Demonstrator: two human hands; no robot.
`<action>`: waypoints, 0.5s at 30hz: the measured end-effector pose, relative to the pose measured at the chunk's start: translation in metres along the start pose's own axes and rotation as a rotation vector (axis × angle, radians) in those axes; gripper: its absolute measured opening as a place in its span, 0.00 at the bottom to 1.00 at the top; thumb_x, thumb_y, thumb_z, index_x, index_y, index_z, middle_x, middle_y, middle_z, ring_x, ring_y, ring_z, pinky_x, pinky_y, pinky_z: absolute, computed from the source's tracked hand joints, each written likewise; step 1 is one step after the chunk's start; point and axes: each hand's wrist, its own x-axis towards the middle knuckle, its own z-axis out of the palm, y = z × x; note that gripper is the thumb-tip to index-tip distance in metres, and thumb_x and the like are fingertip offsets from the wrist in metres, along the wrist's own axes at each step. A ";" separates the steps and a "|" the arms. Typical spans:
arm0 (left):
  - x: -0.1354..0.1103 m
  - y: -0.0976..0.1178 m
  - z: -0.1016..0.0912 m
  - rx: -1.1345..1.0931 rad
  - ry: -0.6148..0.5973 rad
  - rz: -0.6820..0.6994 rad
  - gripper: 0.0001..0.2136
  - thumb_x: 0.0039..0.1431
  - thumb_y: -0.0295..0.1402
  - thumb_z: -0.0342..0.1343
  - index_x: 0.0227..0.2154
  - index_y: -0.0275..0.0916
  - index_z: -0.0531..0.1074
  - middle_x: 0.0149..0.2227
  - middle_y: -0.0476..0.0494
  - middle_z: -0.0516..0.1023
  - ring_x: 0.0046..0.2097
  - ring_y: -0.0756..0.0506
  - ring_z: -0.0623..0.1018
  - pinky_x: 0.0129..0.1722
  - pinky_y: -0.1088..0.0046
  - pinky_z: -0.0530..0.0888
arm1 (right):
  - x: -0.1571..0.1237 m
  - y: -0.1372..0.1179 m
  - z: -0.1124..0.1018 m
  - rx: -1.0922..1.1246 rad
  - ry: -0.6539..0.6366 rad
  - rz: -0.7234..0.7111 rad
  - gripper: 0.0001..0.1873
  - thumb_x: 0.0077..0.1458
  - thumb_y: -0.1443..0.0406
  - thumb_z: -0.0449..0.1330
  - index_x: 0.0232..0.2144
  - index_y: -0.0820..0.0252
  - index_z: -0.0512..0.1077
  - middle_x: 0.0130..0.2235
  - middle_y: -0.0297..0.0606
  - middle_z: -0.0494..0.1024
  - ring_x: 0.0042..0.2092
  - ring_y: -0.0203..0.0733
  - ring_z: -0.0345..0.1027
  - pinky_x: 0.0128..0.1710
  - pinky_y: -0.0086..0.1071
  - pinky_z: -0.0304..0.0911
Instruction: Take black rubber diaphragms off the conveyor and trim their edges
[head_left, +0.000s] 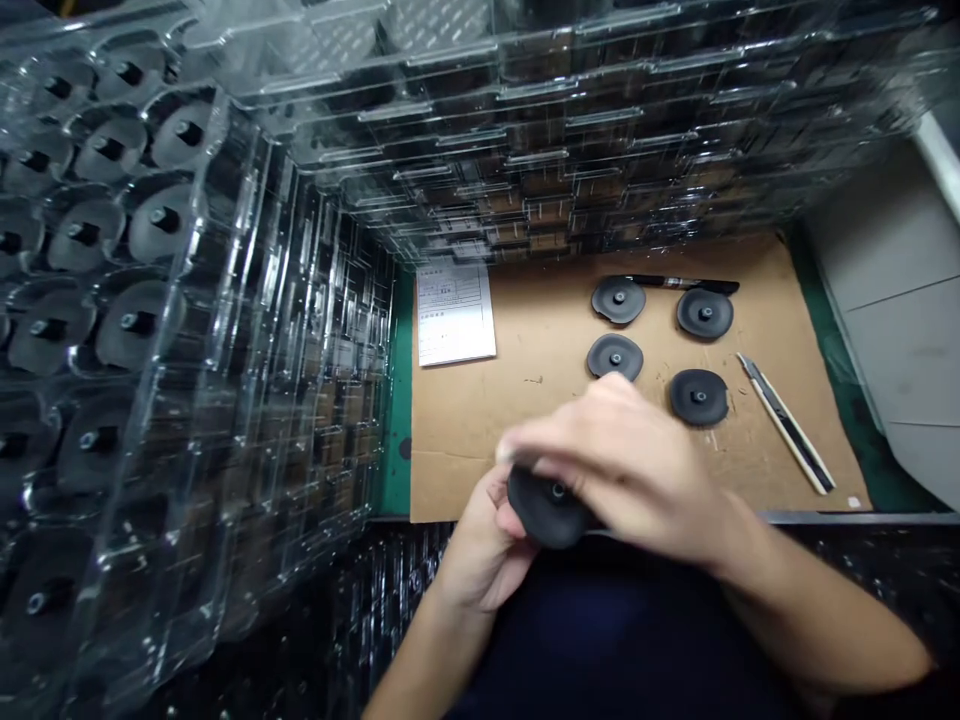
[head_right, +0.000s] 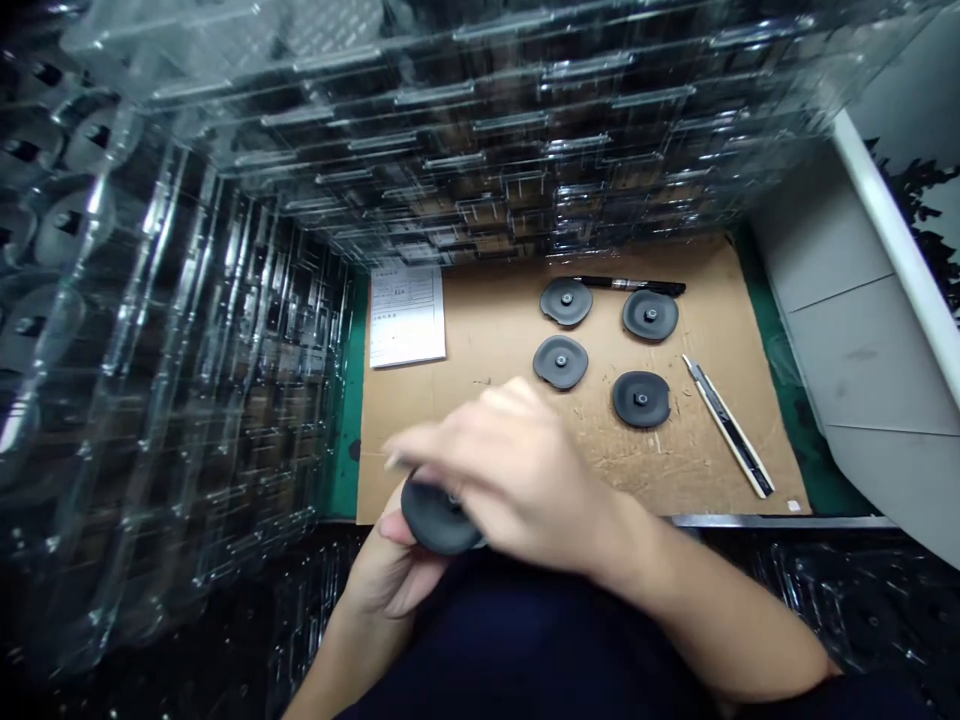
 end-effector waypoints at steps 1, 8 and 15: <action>0.000 0.001 0.000 -0.026 -0.055 -0.006 0.30 0.34 0.45 0.68 0.44 0.39 0.72 0.40 0.42 0.77 0.40 0.40 0.77 0.40 0.68 0.76 | -0.003 0.008 -0.002 0.000 0.053 0.145 0.13 0.60 0.68 0.52 0.44 0.55 0.72 0.38 0.33 0.77 0.35 0.35 0.67 0.37 0.33 0.58; 0.002 0.003 -0.005 -0.140 -0.233 0.065 0.26 0.44 0.42 0.64 0.49 0.51 0.66 0.51 0.43 0.72 0.48 0.37 0.76 0.41 0.65 0.76 | -0.070 0.053 0.029 0.088 -0.137 0.593 0.14 0.60 0.62 0.51 0.46 0.54 0.71 0.44 0.37 0.76 0.45 0.41 0.70 0.43 0.35 0.65; 0.004 0.004 0.002 -0.146 -0.205 0.042 0.28 0.44 0.45 0.63 0.51 0.52 0.65 0.53 0.43 0.71 0.49 0.38 0.76 0.44 0.66 0.75 | -0.072 0.042 0.016 0.018 0.104 0.655 0.13 0.59 0.62 0.53 0.45 0.57 0.71 0.44 0.39 0.76 0.42 0.42 0.71 0.38 0.33 0.66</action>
